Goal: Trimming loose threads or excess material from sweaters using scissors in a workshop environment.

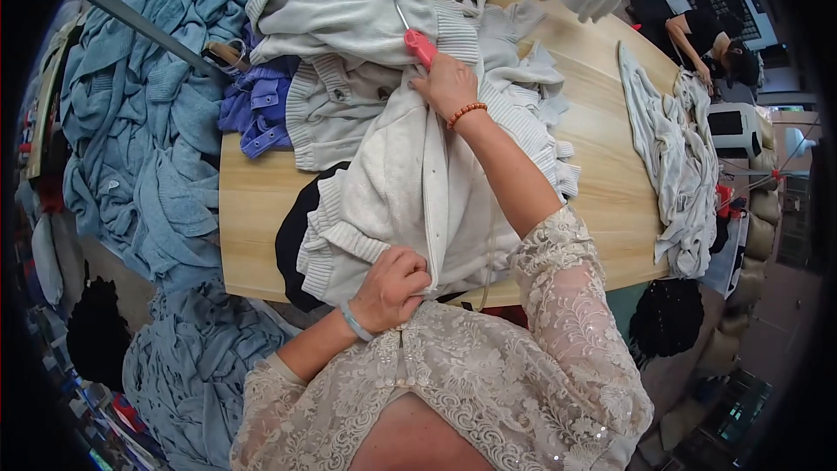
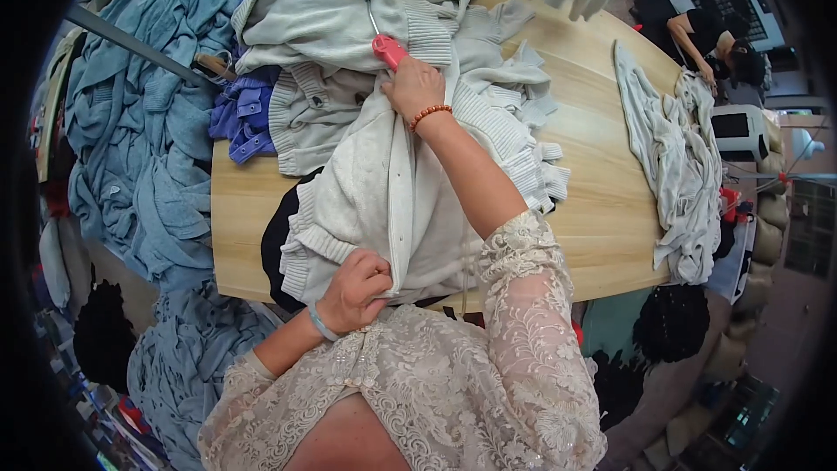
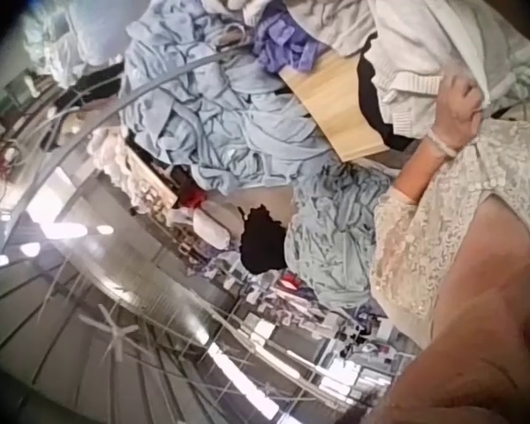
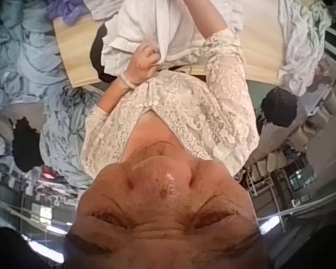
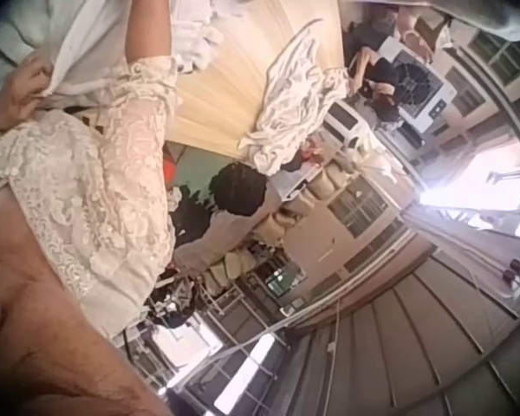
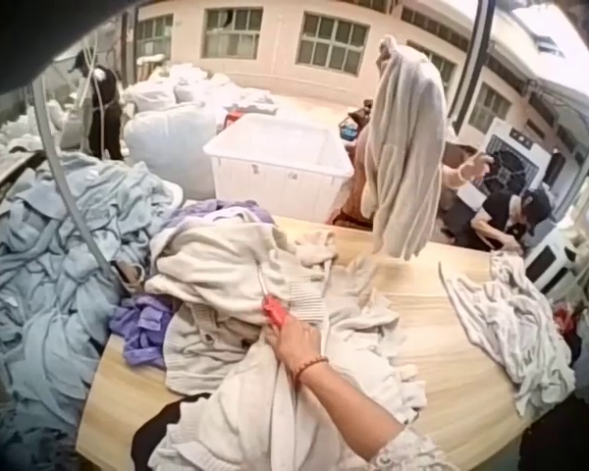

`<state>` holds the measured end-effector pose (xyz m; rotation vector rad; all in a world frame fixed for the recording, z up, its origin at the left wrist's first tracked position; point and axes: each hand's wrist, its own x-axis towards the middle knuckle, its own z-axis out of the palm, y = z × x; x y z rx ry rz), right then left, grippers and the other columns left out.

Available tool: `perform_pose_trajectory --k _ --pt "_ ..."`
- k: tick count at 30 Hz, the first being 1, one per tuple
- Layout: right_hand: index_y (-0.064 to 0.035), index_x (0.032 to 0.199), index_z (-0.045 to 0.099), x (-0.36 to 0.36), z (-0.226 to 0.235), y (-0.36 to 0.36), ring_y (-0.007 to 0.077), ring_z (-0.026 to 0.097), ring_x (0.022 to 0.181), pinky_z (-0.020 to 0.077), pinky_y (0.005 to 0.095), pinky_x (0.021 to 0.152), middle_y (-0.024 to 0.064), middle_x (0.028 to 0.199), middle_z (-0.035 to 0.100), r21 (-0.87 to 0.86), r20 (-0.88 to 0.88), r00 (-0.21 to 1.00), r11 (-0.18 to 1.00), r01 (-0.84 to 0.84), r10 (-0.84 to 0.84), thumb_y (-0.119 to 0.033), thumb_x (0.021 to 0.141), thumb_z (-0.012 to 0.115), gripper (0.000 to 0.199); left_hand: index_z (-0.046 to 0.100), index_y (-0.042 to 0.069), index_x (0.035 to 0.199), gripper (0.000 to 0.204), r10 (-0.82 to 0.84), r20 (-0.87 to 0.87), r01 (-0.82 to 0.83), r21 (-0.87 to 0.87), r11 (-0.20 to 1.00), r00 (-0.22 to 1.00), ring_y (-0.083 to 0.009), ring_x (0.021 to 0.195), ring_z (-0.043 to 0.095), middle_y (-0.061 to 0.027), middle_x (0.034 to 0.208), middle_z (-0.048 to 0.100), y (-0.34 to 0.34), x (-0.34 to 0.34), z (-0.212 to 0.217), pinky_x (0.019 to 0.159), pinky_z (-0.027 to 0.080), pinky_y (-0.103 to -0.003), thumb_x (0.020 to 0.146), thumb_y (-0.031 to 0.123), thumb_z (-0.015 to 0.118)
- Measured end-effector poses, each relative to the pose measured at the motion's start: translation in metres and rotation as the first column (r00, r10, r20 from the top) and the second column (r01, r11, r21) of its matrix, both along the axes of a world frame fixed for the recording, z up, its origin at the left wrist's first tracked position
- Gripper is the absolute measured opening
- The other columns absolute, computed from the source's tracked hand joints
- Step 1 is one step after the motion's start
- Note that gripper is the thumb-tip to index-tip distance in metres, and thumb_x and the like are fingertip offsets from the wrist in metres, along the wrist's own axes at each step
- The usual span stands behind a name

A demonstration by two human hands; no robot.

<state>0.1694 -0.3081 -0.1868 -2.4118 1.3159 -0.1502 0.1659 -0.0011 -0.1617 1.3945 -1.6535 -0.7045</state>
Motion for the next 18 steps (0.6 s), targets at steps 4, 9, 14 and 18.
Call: perform_pose_trajectory --k 4,9,14,18 --pt "0.0037 0.092 0.068 -0.029 0.022 -0.017 0.0358 0.067 0.093 0.0519 0.0416 0.082 0.0239 0.097 0.068 0.185 0.085 0.996 0.982 -0.027 0.011 -0.034 0.067 0.081 0.047 0.058 0.004 0.085 0.029 0.015 -0.002 -0.015 -0.042 0.999 1.0 -0.0297 0.089 0.057 -0.009 0.095 0.058 0.004 0.008 0.008 0.076 0.045 -0.04 0.059 -0.001 0.067" --pt "0.0058 0.095 0.069 -0.148 0.079 -0.013 0.0066 0.053 0.066 0.042 0.0243 0.058 0.0002 0.076 0.064 0.585 0.454 0.87 0.8 -0.131 -0.189 -0.025 0.073 0.081 0.04 0.061 0.005 0.088 0.032 0.26 0.226 -0.223 -0.174 0.959 0.939 -0.0296 0.079 0.057 -0.0091 0.087 0.057 0.018 0.027 0.01 0.066 0.045 -0.039 0.057 -0.003 0.067" --pt "0.0024 0.092 0.068 -0.31 0.068 0.052 0.0056 0.051 0.061 0.042 0.024 0.055 -0.0022 0.068 0.058 0.351 0.527 0.741 0.901 0.255 -0.415 -0.008 0.08 0.069 0.016 0.065 0.004 0.09 0.028 0.255 0.363 -0.161 -0.27 0.949 0.896 -0.0278 0.073 0.055 -0.0087 0.084 0.055 0.024 0.015 -0.001 0.062 0.044 -0.038 0.064 -0.004 0.065" --pt "-0.0026 0.087 0.067 -0.398 0.014 0.109 0.0214 0.057 0.058 0.0461 0.0334 0.058 0.0118 0.064 0.061 0.053 0.193 0.808 0.829 0.557 -0.556 -0.016 0.084 0.069 0.014 0.055 0.006 0.083 0.018 0.015 0.574 -0.03 0.017 0.999 0.818 -0.0279 0.087 0.053 -0.0104 0.093 0.053 0.027 -0.003 -0.031 0.075 0.044 -0.038 0.068 0.004 0.065"
